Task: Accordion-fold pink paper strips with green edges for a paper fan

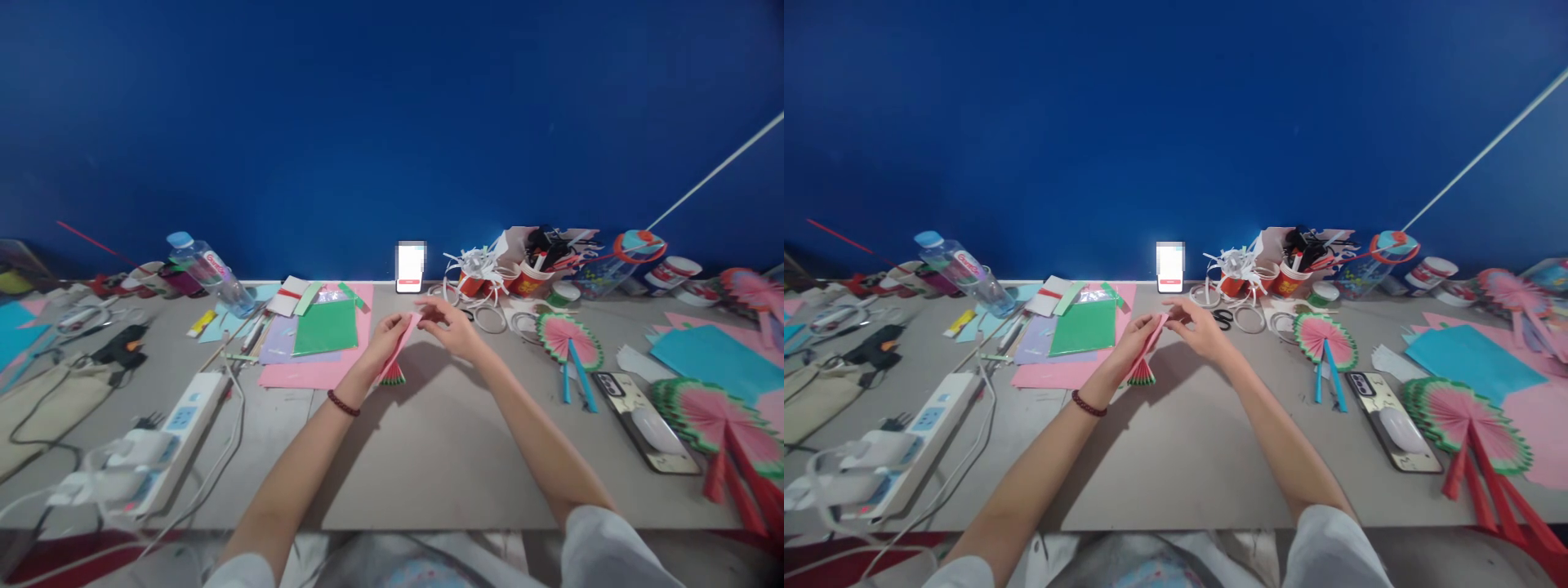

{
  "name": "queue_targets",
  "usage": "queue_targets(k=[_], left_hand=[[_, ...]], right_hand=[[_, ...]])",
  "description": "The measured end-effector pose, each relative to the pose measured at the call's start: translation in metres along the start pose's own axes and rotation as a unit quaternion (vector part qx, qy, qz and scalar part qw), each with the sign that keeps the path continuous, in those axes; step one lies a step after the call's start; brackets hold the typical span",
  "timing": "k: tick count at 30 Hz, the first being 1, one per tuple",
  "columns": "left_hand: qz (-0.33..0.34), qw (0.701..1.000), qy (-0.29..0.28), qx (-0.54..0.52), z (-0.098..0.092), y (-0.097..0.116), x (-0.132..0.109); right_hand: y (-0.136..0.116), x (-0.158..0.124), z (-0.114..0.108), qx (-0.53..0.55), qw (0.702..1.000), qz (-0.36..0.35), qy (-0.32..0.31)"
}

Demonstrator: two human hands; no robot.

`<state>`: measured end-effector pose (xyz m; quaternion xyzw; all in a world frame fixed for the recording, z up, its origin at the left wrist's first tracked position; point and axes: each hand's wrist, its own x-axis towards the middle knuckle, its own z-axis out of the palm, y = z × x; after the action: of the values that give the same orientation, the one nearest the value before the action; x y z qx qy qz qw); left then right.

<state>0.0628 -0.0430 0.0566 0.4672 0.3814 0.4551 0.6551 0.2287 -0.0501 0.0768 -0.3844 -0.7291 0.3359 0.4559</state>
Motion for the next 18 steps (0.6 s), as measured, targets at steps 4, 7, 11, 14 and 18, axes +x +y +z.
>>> queue_targets(k=[4, 7, 11, 14, 18], left_hand=[[-0.005, 0.998, -0.068, -0.007, 0.0, 0.004, -0.003], [0.017, 0.998, -0.058, 0.017, 0.002, 0.004, -0.003], [0.071, 0.996, -0.045, 0.031, 0.005, -0.001, 0.001], [0.157, 0.985, -0.015, 0.07, 0.006, -0.005, 0.003], [0.245, 0.952, 0.026, 0.183, 0.006, -0.006, 0.0]], right_hand=[[0.009, 0.003, -0.003, 0.046, 0.998, 0.036, 0.013], [0.01, 0.005, -0.003, 0.063, 0.996, 0.048, 0.035], [0.011, 0.006, 0.0, 0.137, 0.987, 0.07, 0.045], [0.012, 0.006, 0.005, 0.198, 0.974, 0.1, 0.051], [0.011, 0.006, 0.012, 0.251, 0.96, 0.112, 0.049]])
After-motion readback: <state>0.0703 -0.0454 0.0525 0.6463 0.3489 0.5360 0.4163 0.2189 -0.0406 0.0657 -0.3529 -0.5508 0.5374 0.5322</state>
